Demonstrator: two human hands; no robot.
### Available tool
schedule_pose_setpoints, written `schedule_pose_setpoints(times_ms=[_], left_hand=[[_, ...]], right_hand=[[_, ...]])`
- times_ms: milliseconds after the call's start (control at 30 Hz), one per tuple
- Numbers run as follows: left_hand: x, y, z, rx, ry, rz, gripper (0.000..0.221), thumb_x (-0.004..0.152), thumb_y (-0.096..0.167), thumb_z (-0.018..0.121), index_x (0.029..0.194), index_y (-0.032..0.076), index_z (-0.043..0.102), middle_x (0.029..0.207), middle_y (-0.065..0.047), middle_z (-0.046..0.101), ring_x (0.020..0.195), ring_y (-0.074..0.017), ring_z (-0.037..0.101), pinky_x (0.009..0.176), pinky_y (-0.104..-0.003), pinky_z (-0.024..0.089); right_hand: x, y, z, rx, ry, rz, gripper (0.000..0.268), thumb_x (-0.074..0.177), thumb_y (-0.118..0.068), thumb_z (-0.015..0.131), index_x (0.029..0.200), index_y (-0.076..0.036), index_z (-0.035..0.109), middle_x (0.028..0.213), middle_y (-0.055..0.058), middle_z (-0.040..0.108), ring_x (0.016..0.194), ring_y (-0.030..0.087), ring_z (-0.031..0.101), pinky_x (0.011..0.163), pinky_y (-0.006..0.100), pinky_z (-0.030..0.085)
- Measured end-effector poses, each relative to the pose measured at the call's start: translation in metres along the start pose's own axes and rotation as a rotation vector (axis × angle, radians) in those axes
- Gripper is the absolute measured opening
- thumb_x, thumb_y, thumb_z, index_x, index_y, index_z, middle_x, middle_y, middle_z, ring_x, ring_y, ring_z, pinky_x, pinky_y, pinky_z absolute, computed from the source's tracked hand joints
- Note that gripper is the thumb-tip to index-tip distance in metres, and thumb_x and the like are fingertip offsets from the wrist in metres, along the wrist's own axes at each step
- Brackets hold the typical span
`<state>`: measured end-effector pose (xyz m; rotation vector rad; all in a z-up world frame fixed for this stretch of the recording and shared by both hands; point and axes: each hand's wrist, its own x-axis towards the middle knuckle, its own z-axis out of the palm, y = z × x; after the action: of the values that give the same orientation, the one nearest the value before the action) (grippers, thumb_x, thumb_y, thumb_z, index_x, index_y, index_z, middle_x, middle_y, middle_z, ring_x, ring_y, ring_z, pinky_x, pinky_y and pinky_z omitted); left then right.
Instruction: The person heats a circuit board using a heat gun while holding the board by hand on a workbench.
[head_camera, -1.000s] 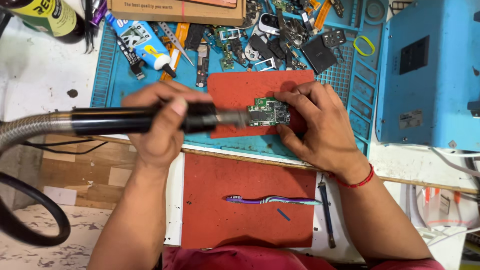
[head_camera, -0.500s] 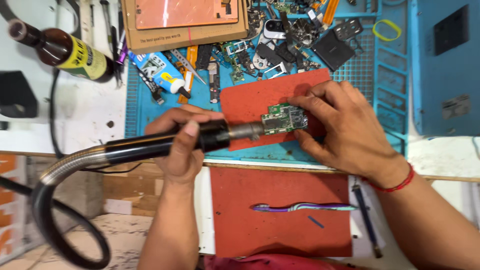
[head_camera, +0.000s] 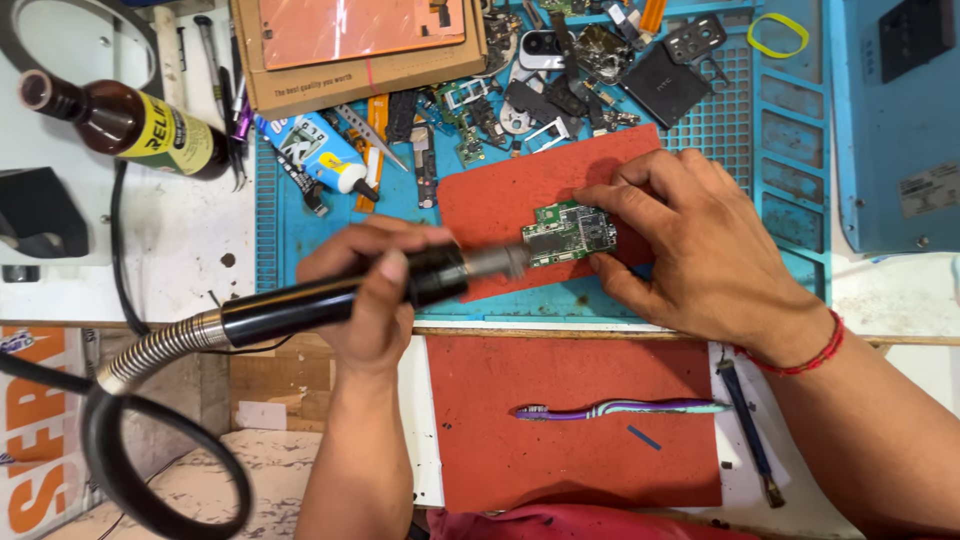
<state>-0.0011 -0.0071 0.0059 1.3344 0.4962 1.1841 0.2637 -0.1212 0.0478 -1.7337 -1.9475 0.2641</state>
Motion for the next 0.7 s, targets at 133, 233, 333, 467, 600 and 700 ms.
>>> schedule_pose_setpoints(times_ms=[133, 233, 333, 467, 600, 700], left_hand=[[0.0007, -0.0045, 0.0024, 0.004, 0.068, 0.049, 0.025, 0.103, 0.018, 0.069, 0.096, -0.006, 0.064, 0.098, -0.024, 0.073, 0.087, -0.0270, 0.073, 0.088, -0.038, 0.062], [-0.0019, -0.0028, 0.0009, 0.054, 0.041, 0.052, 0.023, 0.103, 0.018, 0.069, 0.098, -0.005, 0.064, 0.096, -0.023, 0.073, 0.089, -0.0276, 0.075, 0.087, -0.037, 0.063], [-0.0048, -0.0049, 0.0065, 0.061, 0.035, 0.058, 0.022, 0.103, 0.018, 0.068, 0.103, -0.004, 0.064, 0.098, -0.022, 0.072, 0.092, -0.0277, 0.075, 0.088, -0.038, 0.064], [-0.0025, -0.0001, -0.0004, 0.014, -0.043, 0.013, 0.022, 0.099, 0.018, 0.068, 0.100, -0.004, 0.063, 0.096, -0.022, 0.072, 0.087, -0.0261, 0.076, 0.081, -0.036, 0.064], [-0.0036, -0.0070, 0.0042, 0.021, 0.085, 0.075, 0.024, 0.104, 0.016, 0.068, 0.097, -0.006, 0.063, 0.101, -0.025, 0.073, 0.089, -0.0251, 0.072, 0.089, -0.035, 0.060], [-0.0028, -0.0018, 0.0011, 0.031, 0.038, 0.048, 0.022, 0.102, 0.015, 0.065, 0.097, -0.006, 0.063, 0.099, -0.024, 0.073, 0.085, -0.0251, 0.073, 0.084, -0.036, 0.062]], right_hand=[[0.0001, 0.0001, 0.0006, -0.014, 0.030, 0.001, 0.052, 0.076, -0.024, 0.081, 0.124, -0.008, 0.068, 0.110, 0.011, 0.058, 0.096, 0.032, 0.054, 0.087, 0.044, 0.047], [-0.0018, -0.0018, 0.0030, 0.015, 0.081, 0.044, 0.050, 0.079, -0.024, 0.082, 0.125, -0.008, 0.068, 0.111, 0.011, 0.058, 0.101, 0.032, 0.055, 0.091, 0.043, 0.047], [-0.0018, -0.0011, 0.0017, 0.035, 0.087, 0.042, 0.050, 0.081, -0.026, 0.083, 0.125, -0.007, 0.068, 0.111, 0.011, 0.058, 0.101, 0.032, 0.055, 0.090, 0.043, 0.048], [-0.0009, -0.0020, -0.0002, 0.019, 0.047, 0.024, 0.052, 0.080, -0.028, 0.085, 0.125, -0.007, 0.069, 0.109, 0.012, 0.058, 0.096, 0.032, 0.053, 0.086, 0.043, 0.047], [-0.0008, -0.0019, 0.0002, 0.011, 0.049, 0.021, 0.051, 0.081, -0.028, 0.084, 0.126, -0.007, 0.068, 0.110, 0.012, 0.057, 0.097, 0.032, 0.053, 0.088, 0.043, 0.047], [-0.0011, -0.0019, -0.0001, 0.012, 0.039, 0.040, 0.051, 0.080, -0.026, 0.085, 0.124, -0.008, 0.069, 0.111, 0.012, 0.058, 0.098, 0.032, 0.054, 0.087, 0.043, 0.047]])
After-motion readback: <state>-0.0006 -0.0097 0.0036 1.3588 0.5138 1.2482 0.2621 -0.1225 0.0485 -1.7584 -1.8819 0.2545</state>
